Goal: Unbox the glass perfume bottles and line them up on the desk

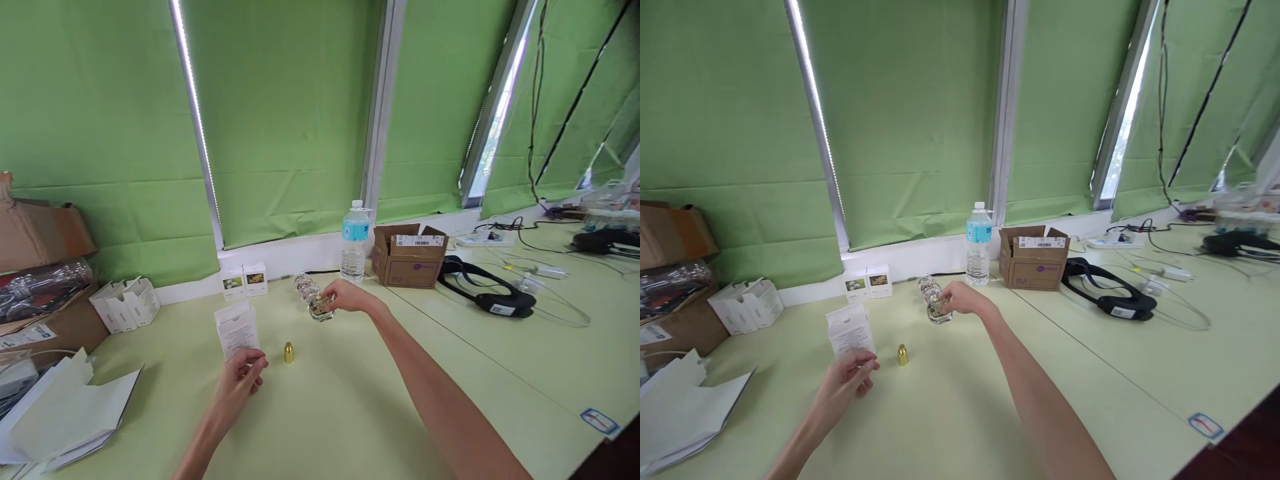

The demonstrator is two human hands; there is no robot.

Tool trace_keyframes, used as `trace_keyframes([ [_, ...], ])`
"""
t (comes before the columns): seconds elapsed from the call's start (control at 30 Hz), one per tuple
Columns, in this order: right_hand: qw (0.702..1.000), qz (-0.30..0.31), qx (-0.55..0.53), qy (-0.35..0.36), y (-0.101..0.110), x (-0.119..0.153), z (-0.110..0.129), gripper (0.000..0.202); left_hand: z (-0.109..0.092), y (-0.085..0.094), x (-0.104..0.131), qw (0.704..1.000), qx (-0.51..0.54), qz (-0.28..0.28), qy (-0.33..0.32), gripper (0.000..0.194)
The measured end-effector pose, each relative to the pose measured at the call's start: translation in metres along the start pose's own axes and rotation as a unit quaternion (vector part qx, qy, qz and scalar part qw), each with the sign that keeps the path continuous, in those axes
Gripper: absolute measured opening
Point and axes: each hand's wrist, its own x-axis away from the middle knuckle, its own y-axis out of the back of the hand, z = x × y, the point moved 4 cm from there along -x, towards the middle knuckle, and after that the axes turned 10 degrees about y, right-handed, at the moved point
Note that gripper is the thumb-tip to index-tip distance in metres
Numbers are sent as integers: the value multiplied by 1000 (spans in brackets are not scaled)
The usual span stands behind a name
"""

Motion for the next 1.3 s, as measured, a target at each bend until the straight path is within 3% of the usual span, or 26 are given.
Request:
trace_keyframes([
  [0.23,999,20,-39,-10,-7,3,-41,32,6,-2,-1,1000,-7,15,15,44],
  [0.43,998,7,-57,-23,-11,3,-53,35,12,0,-4,999,-20,19,17,42],
  [0.87,998,-24,-31,-49,-15,-1,-53,36,10,-2,-1,999,-33,7,30,40],
  [1.1,997,-25,10,-73,-11,2,-41,35,17,1,-7,999,-31,9,25,40],
  [1.3,989,2,83,-125,4,17,-23,24,14,0,-4,999,-43,9,28,39],
])
